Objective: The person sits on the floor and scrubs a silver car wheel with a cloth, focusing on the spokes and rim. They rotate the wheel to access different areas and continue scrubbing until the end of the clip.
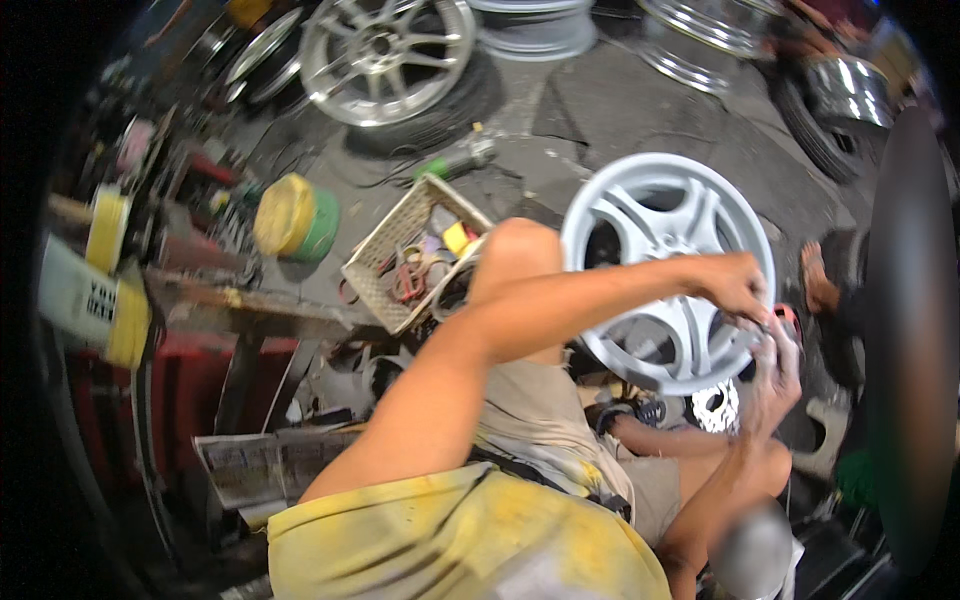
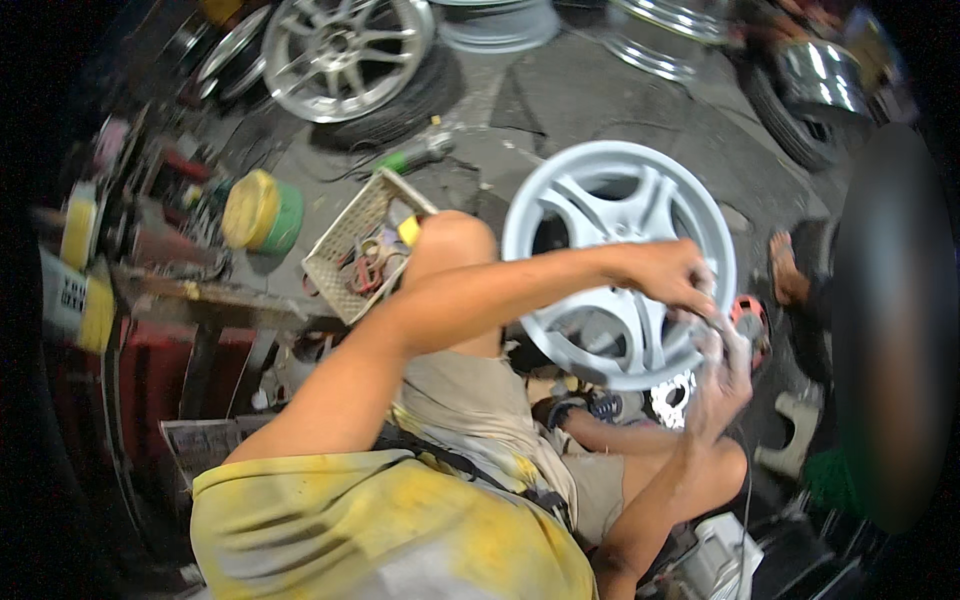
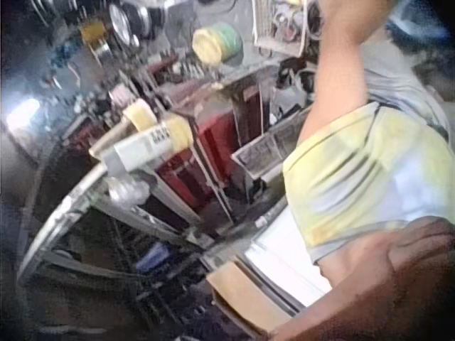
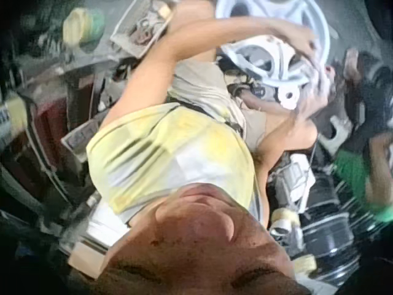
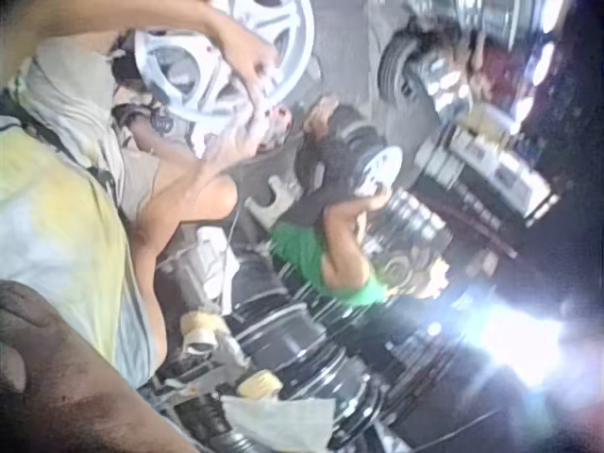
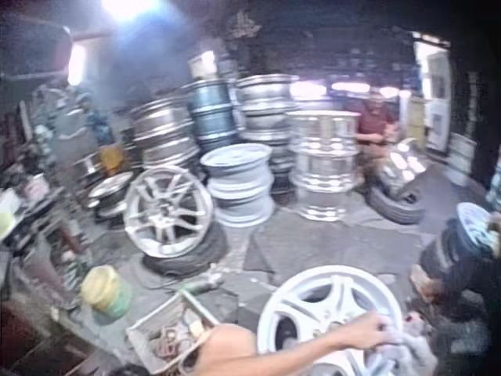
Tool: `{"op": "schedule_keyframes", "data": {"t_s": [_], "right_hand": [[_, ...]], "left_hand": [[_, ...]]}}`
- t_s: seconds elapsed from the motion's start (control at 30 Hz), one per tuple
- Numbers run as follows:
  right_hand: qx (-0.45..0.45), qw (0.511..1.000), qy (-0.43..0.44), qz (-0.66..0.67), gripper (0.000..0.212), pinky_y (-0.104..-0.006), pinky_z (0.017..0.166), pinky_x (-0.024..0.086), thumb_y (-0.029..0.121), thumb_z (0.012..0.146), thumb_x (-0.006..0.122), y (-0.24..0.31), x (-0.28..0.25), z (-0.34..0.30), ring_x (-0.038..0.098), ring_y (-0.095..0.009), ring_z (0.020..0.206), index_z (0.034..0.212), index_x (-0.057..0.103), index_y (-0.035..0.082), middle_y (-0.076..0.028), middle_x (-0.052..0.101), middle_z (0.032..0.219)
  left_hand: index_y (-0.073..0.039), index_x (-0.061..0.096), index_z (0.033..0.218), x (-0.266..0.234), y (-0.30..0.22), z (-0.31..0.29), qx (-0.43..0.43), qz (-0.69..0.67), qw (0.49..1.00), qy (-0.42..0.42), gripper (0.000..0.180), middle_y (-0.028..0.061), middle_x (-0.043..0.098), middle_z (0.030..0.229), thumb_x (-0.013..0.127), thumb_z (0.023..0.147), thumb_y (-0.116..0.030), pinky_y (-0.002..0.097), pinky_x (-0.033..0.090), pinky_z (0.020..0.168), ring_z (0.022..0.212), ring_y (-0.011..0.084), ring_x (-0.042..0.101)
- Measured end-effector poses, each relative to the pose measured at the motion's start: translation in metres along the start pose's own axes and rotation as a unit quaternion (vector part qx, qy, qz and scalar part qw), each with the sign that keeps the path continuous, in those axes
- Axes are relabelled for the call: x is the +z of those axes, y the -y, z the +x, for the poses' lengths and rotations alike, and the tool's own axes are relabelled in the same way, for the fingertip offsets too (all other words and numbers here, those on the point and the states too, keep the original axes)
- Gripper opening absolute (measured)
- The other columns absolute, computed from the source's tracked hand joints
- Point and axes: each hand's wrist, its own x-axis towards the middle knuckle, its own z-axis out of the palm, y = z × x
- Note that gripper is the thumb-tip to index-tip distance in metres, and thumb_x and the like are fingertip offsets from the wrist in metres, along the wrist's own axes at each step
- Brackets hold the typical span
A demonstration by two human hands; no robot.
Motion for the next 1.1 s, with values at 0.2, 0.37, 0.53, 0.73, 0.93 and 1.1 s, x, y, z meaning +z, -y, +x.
{"op": "schedule_keyframes", "data": {"t_s": [0.2,0.37,0.53,0.73,0.93,1.1], "right_hand": [[-0.148,0.973,-0.053,-0.17,0.024,-0.0272,0.083,0.05,0.003,0.101,0.062,0.001,-0.028,0.019,0.062,-0.013,0.092,0.123,0.067,-0.006,-0.007,0.067,0.105],[-0.124,0.966,-0.093,-0.209,0.023,-0.0287,0.083,0.052,0.01,0.103,0.062,0.017,-0.038,0.033,0.062,-0.012,0.092,0.119,0.07,-0.005,-0.006,0.069,0.104],[-0.016,0.985,-0.165,0.048,0.031,-0.0281,0.088,0.048,0.021,0.106,0.058,-0.029,-0.112,0.074,0.06,-0.013,0.094,0.126,0.067,-0.002,-0.006,0.069,0.108],[-0.059,0.983,-0.096,0.142,0.033,-0.024,0.084,0.047,0.022,0.106,0.058,-0.015,-0.126,0.09,0.059,-0.011,0.089,0.13,0.064,0.0,-0.006,0.067,0.109],[0.017,0.985,-0.169,0.011,0.035,-0.0247,0.076,0.049,0.015,0.102,0.052,0.0,-0.129,0.043,0.055,-0.013,0.084,0.13,0.061,-0.004,-0.007,0.065,0.108],[0.019,0.98,-0.073,0.184,0.035,-0.0308,0.077,0.055,0.02,0.102,0.063,0.056,-0.051,0.046,0.066,-0.017,0.093,0.129,0.062,-0.003,-0.017,0.068,0.119]], "left_hand": [[0.004,0.073,0.09,0.017,-0.01,0.058,-0.045,-0.15,0.988,0.009,0.016,0.0144,0.075,0.083,0.078,0.089,-0.011,0.0325,0.063,0.065,0.072,0.0195,0.074],[0.003,0.073,0.083,0.023,-0.021,0.083,0.005,-0.196,0.981,-0.001,0.015,0.0148,0.076,0.08,0.081,0.084,-0.01,0.0333,0.062,0.061,0.065,0.0209,0.074],[0.004,0.077,0.091,0.04,-0.057,0.079,0.2,-0.182,0.962,-0.042,0.024,0.0126,0.077,0.083,0.087,0.078,-0.013,0.0298,0.06,0.067,0.075,0.0167,0.074],[0.0,0.078,0.087,0.011,-0.077,0.068,0.323,0.138,0.9,-0.259,0.032,0.0203,0.075,0.083,0.081,0.075,-0.03,0.0376,0.057,0.072,0.073,0.0304,0.073],[-0.004,0.077,0.098,-0.154,-0.047,-0.127,0.045,0.194,0.921,-0.334,0.034,0.0076,0.07,0.074,0.068,0.097,-0.037,0.0359,0.051,0.064,0.067,0.0163,0.065],[-0.005,0.07,0.127,-0.076,-0.104,-0.112,0.124,0.139,0.973,-0.135,0.039,0.0032,0.072,0.094,0.069,0.099,-0.033,0.0264,0.055,0.073,0.081,0.0099,0.064]]}}
